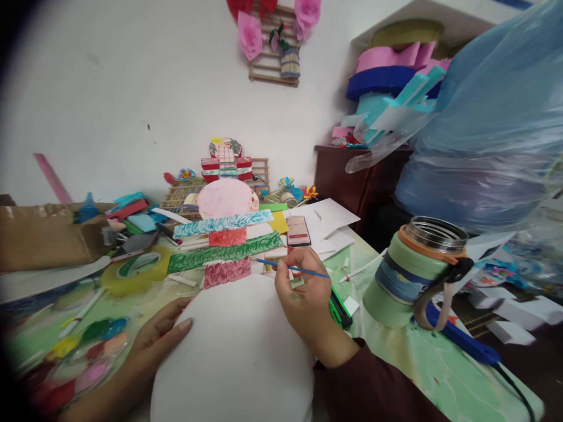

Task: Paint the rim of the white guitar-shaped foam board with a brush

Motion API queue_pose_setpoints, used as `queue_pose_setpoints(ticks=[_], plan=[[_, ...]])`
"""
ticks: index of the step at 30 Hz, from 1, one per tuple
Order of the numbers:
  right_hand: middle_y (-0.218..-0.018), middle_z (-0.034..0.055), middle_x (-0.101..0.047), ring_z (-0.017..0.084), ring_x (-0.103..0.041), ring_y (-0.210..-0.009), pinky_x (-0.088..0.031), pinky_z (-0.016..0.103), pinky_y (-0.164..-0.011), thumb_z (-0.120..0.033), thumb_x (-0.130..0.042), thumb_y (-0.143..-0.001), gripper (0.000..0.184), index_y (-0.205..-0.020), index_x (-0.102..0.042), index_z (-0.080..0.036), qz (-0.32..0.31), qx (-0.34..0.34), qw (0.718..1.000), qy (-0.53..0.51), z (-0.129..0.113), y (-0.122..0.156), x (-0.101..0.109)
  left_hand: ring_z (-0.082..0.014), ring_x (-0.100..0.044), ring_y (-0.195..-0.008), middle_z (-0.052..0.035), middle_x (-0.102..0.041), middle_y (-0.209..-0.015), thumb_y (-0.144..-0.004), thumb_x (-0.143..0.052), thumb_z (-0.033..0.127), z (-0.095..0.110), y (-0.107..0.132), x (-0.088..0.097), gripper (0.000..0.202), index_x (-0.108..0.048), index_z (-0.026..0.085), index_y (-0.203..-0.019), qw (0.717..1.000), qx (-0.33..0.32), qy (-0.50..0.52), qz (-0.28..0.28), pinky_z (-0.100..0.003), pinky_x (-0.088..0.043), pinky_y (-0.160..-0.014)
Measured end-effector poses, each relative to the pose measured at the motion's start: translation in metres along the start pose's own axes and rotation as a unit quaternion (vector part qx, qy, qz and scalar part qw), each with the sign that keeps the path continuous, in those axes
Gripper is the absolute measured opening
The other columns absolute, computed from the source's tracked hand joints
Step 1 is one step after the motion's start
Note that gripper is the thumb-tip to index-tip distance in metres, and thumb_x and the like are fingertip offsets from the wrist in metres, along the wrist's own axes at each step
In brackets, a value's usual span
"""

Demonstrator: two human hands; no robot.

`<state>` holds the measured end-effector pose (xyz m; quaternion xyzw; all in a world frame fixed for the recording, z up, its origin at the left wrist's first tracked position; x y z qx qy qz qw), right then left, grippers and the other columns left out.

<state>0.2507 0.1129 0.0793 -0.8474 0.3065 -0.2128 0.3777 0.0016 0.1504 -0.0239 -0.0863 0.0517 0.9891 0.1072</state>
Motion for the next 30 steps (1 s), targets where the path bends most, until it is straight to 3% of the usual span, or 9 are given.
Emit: queue_pose_setpoints(ticks=[16, 30], plan=[[-0.065, -0.0012, -0.057, 0.014, -0.056, -0.062, -0.044, 0.026, -0.055, -0.016, -0.055, -0.076, 0.011, -0.068, -0.052, -0.021, -0.001, 0.012, 0.999, 0.051, -0.003, -0.0028, -0.0007, -0.0263, -0.069, -0.083, -0.0071, -0.071, -0.102, -0.067, -0.079, 0.045, -0.0016, 0.0, 0.0029, 0.051, -0.063, 0.02, -0.108, 1.0, 0.004, -0.011, 0.016, -0.024, -0.052, -0.058], [-0.069, -0.0009, -0.056, 0.015, -0.055, -0.066, -0.045, 0.028, -0.06, -0.015, -0.056, -0.078, 0.013, -0.069, -0.051, -0.022, 0.022, 0.007, 1.0, 0.005, -0.0027, -0.0015, 0.0037, -0.025, -0.069, -0.077, -0.0064, -0.072, -0.097, -0.068, -0.078, 0.046, 0.001, 0.0009, 0.0002, 0.049, -0.062, 0.02, -0.107, 1.0, 0.005, -0.018, 0.005, -0.024, -0.051, -0.057]])
Point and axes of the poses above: each hand's wrist, its own y-axis away from the middle knuckle, its own x-axis out of the back of the hand, z = x × y, the point moved 7 cm from there along -y, towards the middle knuckle
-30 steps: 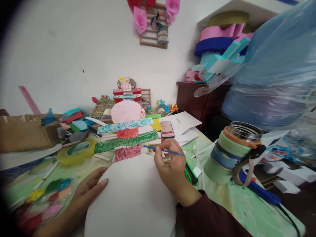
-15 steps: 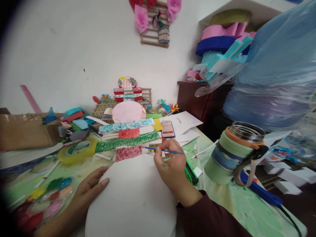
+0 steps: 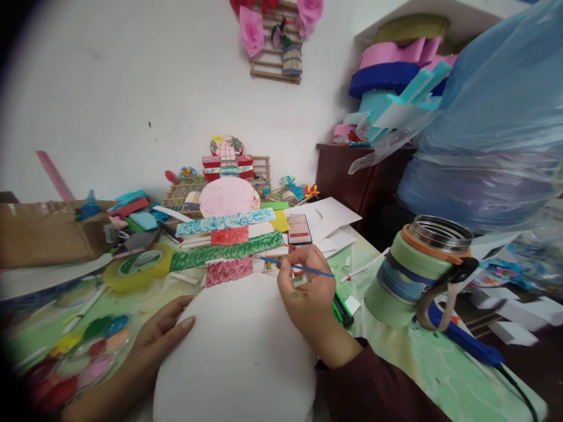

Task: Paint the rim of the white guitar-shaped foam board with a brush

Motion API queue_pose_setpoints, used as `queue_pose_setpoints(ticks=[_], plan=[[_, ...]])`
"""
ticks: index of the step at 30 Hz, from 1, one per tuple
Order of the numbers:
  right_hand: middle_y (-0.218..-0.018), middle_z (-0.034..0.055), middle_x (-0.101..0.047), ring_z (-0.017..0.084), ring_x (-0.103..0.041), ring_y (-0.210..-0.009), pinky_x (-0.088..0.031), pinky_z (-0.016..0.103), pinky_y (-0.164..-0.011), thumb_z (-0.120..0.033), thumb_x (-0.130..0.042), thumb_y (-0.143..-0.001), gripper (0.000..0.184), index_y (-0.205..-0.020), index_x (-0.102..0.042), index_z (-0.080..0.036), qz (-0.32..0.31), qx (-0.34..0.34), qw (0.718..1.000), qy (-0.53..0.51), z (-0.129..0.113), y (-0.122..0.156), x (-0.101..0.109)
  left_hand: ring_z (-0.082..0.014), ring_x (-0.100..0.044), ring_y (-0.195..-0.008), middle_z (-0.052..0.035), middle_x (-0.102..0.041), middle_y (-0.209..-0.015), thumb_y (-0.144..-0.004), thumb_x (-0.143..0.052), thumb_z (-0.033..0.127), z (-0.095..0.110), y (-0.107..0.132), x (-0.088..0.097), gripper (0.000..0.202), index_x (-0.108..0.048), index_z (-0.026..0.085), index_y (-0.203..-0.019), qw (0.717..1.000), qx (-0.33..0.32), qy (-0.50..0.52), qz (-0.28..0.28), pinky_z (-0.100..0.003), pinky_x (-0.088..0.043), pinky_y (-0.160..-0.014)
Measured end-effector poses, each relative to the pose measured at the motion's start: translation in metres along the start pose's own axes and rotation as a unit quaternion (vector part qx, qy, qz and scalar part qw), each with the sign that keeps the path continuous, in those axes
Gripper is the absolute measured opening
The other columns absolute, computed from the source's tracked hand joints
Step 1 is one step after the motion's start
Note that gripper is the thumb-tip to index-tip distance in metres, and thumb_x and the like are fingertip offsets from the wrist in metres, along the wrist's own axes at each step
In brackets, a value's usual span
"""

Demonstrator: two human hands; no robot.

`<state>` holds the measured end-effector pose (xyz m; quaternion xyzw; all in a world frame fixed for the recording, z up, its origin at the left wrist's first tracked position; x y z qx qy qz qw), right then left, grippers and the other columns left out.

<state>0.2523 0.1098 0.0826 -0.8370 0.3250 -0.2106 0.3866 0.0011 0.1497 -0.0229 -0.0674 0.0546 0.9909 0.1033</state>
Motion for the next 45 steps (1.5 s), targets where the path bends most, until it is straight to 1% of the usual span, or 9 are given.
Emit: queue_pose_setpoints(ticks=[10, 15, 18, 23, 28, 34, 39, 42, 45], plan=[[-0.067, -0.0013, -0.055, 0.014, -0.054, -0.064, -0.043, 0.027, -0.056, -0.014, -0.056, -0.077, 0.013, -0.068, -0.051, -0.022, -0.011, -0.017, 1.0, 0.008, 0.004, 0.001, -0.002, -0.0243, -0.069, -0.074, -0.0063, -0.072, -0.095, -0.067, -0.078, 0.046, -0.001, -0.001, -0.001, 0.055, -0.061, 0.019, -0.112, 1.0, -0.006, 0.002, -0.003, -0.025, -0.051, -0.056], [-0.072, -0.0008, -0.056, 0.015, -0.056, -0.07, -0.045, 0.03, -0.066, -0.013, -0.056, -0.08, 0.013, -0.071, -0.052, -0.022, -0.034, 0.001, 0.999, -0.02, 0.002, 0.004, -0.006, -0.0235, -0.069, -0.075, -0.0066, -0.071, -0.098, -0.069, -0.078, 0.044, -0.002, -0.001, 0.0, 0.051, -0.061, 0.019, -0.11, 1.0, -0.007, 0.004, -0.01, -0.024, -0.052, -0.057], [-0.074, -0.0008, -0.056, 0.015, -0.056, -0.073, -0.046, 0.031, -0.069, -0.012, -0.056, -0.081, 0.014, -0.073, -0.052, -0.022, -0.046, 0.008, 0.998, -0.032, 0.001, 0.006, -0.009, -0.0239, -0.069, -0.079, -0.0069, -0.071, -0.101, -0.071, -0.077, 0.044, -0.005, -0.004, 0.003, 0.05, -0.06, 0.02, -0.112, 1.0, -0.011, -0.002, -0.027, -0.024, -0.053, -0.058], [-0.071, -0.0017, -0.056, 0.014, -0.055, -0.069, -0.044, 0.029, -0.065, -0.013, -0.056, -0.08, 0.012, -0.073, -0.052, -0.022, -0.039, 0.011, 0.999, 0.0, 0.0, 0.005, -0.008, -0.0246, -0.069, -0.08, -0.0078, -0.071, -0.102, -0.073, -0.075, 0.047, -0.009, -0.009, 0.005, 0.054, -0.058, 0.02, -0.116, 0.998, -0.009, -0.024, -0.057, -0.025, -0.054, -0.06], [-0.069, -0.0021, -0.056, 0.014, -0.055, -0.066, -0.044, 0.028, -0.062, -0.015, -0.057, -0.08, 0.012, -0.071, -0.052, -0.021, -0.053, 0.01, 0.998, 0.016, 0.0, 0.004, -0.01, -0.0239, -0.069, -0.081, -0.008, -0.071, -0.102, -0.072, -0.076, 0.049, -0.006, -0.007, 0.003, 0.055, -0.058, 0.019, -0.115, 0.997, -0.008, -0.027, -0.071, -0.025, -0.054, -0.062], [-0.07, -0.0009, -0.057, 0.015, -0.056, -0.067, -0.044, 0.03, -0.063, -0.014, -0.058, -0.078, 0.013, -0.069, -0.052, -0.021, -0.049, 0.008, 0.999, 0.007, 0.001, 0.004, -0.008, -0.0241, -0.069, -0.076, -0.0084, -0.071, -0.1, -0.07, -0.077, 0.049, -0.004, -0.007, 0.001, 0.058, -0.059, 0.019, -0.116, 0.997, -0.003, -0.024, -0.067, -0.025, -0.053, -0.057], [-0.073, -0.0001, -0.057, 0.016, -0.057, -0.071, -0.046, 0.031, -0.066, -0.014, -0.058, -0.079, 0.013, -0.07, -0.053, -0.021, -0.019, -0.001, 0.999, -0.047, 0.001, 0.003, -0.003, -0.0243, -0.069, -0.076, -0.0094, -0.07, -0.103, -0.071, -0.076, 0.048, -0.005, -0.007, 0.0, 0.057, -0.059, 0.019, -0.117, 0.997, -0.004, -0.026, -0.074, -0.026, -0.054, -0.057], [-0.075, 0.0001, -0.058, 0.016, -0.058, -0.074, -0.048, 0.034, -0.071, -0.013, -0.058, -0.08, 0.013, -0.072, -0.054, -0.022, -0.039, 0.013, 0.997, -0.07, -0.002, 0.005, -0.008, -0.0236, -0.069, -0.077, -0.0095, -0.07, -0.106, -0.074, -0.074, 0.048, -0.006, -0.007, 0.0, 0.053, -0.058, 0.019, -0.115, 0.996, -0.009, -0.028, -0.086, -0.025, -0.053, -0.058], [-0.075, -0.0002, -0.059, 0.016, -0.058, -0.074, -0.048, 0.035, -0.074, -0.011, -0.057, -0.081, 0.014, -0.072, -0.053, -0.022, -0.06, 0.041, 0.996, -0.053, -0.007, 0.007, -0.013, -0.023, -0.069, -0.078, -0.0088, -0.07, -0.104, -0.074, -0.074, 0.048, -0.007, -0.007, 0.002, 0.05, -0.06, 0.019, -0.112, 0.996, -0.022, -0.031, -0.084, -0.023, -0.053, -0.058]])
Point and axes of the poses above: each hand's wrist, its own y-axis away from the middle knuckle, its own x-axis out of the back of the hand, z = x × y, the point moved 7 cm from there along -y, towards the middle knuckle
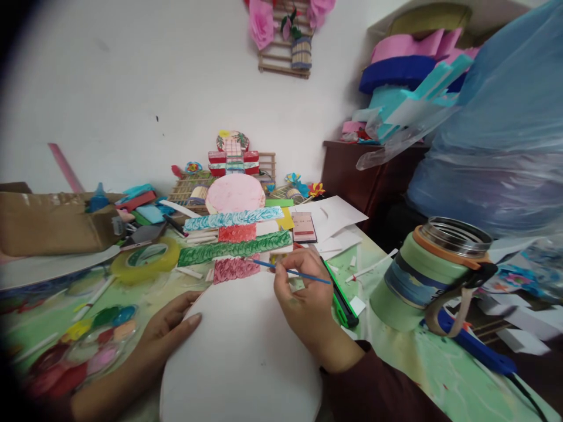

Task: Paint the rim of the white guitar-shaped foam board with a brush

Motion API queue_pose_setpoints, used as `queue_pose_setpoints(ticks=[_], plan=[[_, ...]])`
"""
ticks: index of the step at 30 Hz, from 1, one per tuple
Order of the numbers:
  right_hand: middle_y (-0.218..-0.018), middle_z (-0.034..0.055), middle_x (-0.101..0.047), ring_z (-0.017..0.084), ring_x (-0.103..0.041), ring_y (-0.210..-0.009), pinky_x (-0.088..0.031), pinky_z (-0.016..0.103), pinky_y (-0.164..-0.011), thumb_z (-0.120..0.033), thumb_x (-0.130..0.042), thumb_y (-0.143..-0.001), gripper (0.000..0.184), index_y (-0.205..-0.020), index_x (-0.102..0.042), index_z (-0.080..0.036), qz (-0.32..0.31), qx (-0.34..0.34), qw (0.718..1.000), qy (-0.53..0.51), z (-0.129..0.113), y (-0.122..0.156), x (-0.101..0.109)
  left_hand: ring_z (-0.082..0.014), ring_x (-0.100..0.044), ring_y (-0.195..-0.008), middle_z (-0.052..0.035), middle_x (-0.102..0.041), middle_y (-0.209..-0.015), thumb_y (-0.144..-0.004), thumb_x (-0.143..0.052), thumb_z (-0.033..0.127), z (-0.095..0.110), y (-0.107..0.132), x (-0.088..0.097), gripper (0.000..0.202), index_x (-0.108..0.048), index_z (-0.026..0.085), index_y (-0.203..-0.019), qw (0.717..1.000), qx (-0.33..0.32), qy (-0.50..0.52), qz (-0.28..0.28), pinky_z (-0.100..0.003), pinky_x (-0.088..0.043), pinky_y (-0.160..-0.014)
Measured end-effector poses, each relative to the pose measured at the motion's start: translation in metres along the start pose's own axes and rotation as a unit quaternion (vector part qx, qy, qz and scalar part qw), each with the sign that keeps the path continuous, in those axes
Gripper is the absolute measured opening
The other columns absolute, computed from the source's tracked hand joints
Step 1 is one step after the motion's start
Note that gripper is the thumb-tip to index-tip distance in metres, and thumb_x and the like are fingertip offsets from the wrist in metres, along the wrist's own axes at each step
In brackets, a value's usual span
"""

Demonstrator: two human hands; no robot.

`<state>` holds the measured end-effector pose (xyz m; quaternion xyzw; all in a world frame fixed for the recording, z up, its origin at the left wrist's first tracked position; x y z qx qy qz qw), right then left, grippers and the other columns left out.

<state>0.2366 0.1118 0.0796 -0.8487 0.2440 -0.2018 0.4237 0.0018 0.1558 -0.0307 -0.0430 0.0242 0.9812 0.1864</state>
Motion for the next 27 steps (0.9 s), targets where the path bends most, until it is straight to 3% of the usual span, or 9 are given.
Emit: queue_pose_setpoints(ticks=[17, 23, 27], plan=[[-0.071, -0.0002, -0.058, 0.016, -0.057, -0.069, -0.046, 0.031, -0.066, -0.015, -0.057, -0.08, 0.011, -0.07, -0.053, -0.021, -0.01, -0.024, 0.998, 0.062, 0.0039, 0.0005, -0.0016, -0.0221, -0.069, -0.079, -0.0073, -0.071, -0.101, -0.072, -0.076, 0.05, -0.0006, 0.0005, 0.0004, 0.052, -0.06, 0.019, -0.111, 1.0, 0.009, 0.007, 0.014, -0.024, -0.054, -0.06], [-0.071, -0.0009, -0.058, 0.015, -0.057, -0.069, -0.046, 0.031, -0.066, -0.014, -0.057, -0.079, 0.013, -0.069, -0.053, -0.022, 0.007, -0.04, 0.998, 0.045, 0.0045, 0.0011, 0.001, -0.0204, -0.068, -0.071, -0.0077, -0.07, -0.103, -0.073, -0.075, 0.05, -0.0005, 0.0001, 0.0, 0.05, -0.059, 0.019, -0.109, 1.0, 0.007, 0.007, 0.012, -0.023, -0.052, -0.053], [-0.074, -0.0006, -0.059, 0.016, -0.058, -0.074, -0.047, 0.032, -0.07, -0.014, -0.058, -0.08, 0.013, -0.071, -0.054, -0.022, 0.026, -0.044, 0.999, 0.016, 0.0064, 0.0016, 0.0037, -0.022, -0.069, -0.074, -0.0083, -0.07, -0.102, -0.074, -0.075, 0.049, 0.0005, -0.0003, 0.0002, 0.049, -0.059, 0.019, -0.109, 1.0, 0.006, -0.002, 0.011, -0.023, -0.053, -0.055]])
Point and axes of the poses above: each hand's wrist, its own y-axis away from the middle knuckle, its own x-axis out of the back of the hand, z = x × y, the point moved 7 cm from there along -y, towards the middle knuckle
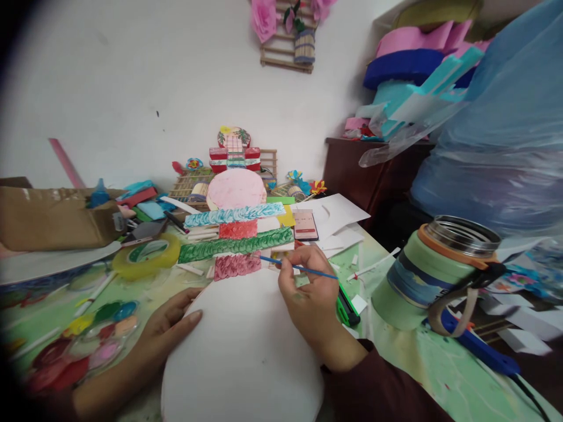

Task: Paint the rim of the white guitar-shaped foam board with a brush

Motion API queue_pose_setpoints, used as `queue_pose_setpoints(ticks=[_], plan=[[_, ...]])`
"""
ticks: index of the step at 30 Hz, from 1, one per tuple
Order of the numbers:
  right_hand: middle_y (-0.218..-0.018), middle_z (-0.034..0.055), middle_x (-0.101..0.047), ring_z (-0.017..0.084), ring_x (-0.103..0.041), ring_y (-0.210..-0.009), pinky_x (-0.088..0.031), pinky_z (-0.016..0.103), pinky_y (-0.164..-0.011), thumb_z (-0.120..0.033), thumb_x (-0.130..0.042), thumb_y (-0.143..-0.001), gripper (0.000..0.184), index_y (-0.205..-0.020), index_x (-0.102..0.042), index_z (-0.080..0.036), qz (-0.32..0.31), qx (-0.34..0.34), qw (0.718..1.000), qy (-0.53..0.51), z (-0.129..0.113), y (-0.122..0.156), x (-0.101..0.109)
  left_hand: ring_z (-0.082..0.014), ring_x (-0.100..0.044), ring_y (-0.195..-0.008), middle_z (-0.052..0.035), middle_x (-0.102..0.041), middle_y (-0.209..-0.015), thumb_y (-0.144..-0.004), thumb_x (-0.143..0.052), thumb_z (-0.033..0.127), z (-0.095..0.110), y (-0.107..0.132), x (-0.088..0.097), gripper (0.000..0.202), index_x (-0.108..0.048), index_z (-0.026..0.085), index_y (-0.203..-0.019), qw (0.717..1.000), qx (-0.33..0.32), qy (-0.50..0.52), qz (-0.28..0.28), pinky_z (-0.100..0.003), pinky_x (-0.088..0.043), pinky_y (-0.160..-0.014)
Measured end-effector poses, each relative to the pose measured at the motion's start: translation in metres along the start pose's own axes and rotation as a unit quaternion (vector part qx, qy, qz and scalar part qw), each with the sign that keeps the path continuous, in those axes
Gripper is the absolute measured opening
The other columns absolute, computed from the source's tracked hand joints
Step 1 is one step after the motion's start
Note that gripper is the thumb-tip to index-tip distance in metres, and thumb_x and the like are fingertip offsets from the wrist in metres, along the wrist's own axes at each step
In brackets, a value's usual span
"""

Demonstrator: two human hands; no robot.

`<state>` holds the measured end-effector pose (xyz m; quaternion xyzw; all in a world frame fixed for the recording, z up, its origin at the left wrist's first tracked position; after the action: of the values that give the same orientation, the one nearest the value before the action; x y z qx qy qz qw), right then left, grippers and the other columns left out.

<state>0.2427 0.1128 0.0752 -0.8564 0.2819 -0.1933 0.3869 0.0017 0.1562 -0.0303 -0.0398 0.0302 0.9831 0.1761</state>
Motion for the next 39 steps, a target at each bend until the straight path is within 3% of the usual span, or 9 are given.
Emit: queue_pose_setpoints(ticks=[10, 19, 25, 30, 33, 39], plan=[[-0.07, -0.0011, -0.059, 0.015, -0.057, -0.067, -0.046, 0.031, -0.065, -0.017, -0.058, -0.078, 0.012, -0.069, -0.053, -0.022, -0.011, -0.026, 0.999, 0.039, 0.003, -0.002, -0.002, -0.0241, -0.07, -0.076, -0.0097, -0.07, -0.103, -0.073, -0.075, 0.049, -0.001, 0.0, -0.001, 0.054, -0.058, 0.018, -0.114, 1.0, 0.004, 0.002, -0.001, -0.024, -0.053, -0.055], [-0.073, -0.0006, -0.058, 0.016, -0.058, -0.072, -0.047, 0.031, -0.067, -0.015, -0.06, -0.079, 0.012, -0.07, -0.053, -0.021, 0.015, -0.041, 0.998, -0.048, 0.004, -0.001, 0.001, -0.0234, -0.07, -0.079, -0.0093, -0.07, -0.106, -0.074, -0.075, 0.046, -0.003, -0.001, 0.002, 0.055, -0.056, 0.018, -0.117, 1.0, 0.012, 0.025, 0.009, -0.024, -0.054, -0.058], [-0.074, 0.0004, -0.06, 0.017, -0.059, -0.074, -0.048, 0.034, -0.072, -0.018, -0.059, -0.083, 0.01, -0.074, -0.057, -0.022, -0.016, 0.01, 1.0, -0.003, -0.003, 0.002, -0.003, -0.0241, -0.07, -0.072, -0.0104, -0.071, -0.102, -0.069, -0.079, 0.045, -0.002, -0.005, 0.002, 0.065, -0.053, 0.017, -0.122, 0.997, 0.036, 0.068, 0.031, -0.025, -0.053, -0.055], [-0.077, 0.0011, -0.061, 0.018, -0.059, -0.078, -0.048, 0.035, -0.073, -0.016, -0.06, -0.083, 0.008, -0.078, -0.058, -0.023, -0.029, 0.059, 0.998, 0.007, -0.009, 0.006, -0.006, -0.0242, -0.071, -0.072, -0.0103, -0.071, -0.104, -0.067, -0.08, 0.044, 0.002, -0.005, 0.001, 0.06, -0.057, 0.017, -0.115, 0.997, 0.032, 0.064, 0.042, -0.025, -0.052, -0.053], [-0.082, 0.0022, -0.062, 0.02, -0.06, -0.084, -0.048, 0.04, -0.079, -0.015, -0.059, -0.083, 0.009, -0.082, -0.058, -0.023, 0.006, 0.071, 0.997, -0.024, -0.008, 0.005, 0.001, -0.0245, -0.07, -0.077, -0.0098, -0.07, -0.106, -0.07, -0.078, 0.045, 0.005, -0.004, 0.002, 0.056, -0.058, 0.017, -0.115, 0.996, 0.011, 0.066, 0.051, -0.026, -0.053, -0.057], [-0.084, 0.003, -0.063, 0.021, -0.061, -0.083, -0.047, 0.044, -0.08, -0.019, -0.059, -0.084, 0.004, -0.084, -0.056, -0.022, 0.16, 0.09, 0.981, -0.059, -0.004, -0.006, 0.032, -0.0249, -0.068, -0.092, -0.0079, -0.069, -0.112, -0.075, -0.074, 0.044, 0.008, -0.003, 0.007, 0.047, -0.059, 0.021, -0.113, 0.993, -0.036, 0.09, 0.073, -0.027, -0.053, -0.07]])
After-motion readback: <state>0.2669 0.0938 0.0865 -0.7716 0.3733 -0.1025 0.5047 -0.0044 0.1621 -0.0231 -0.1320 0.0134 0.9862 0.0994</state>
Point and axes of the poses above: each hand's wrist, its own y-axis away from the middle knuckle, its own x-axis out of the back of the hand, z = x × y, the point moved 7 cm from there along -y, towards the middle knuckle
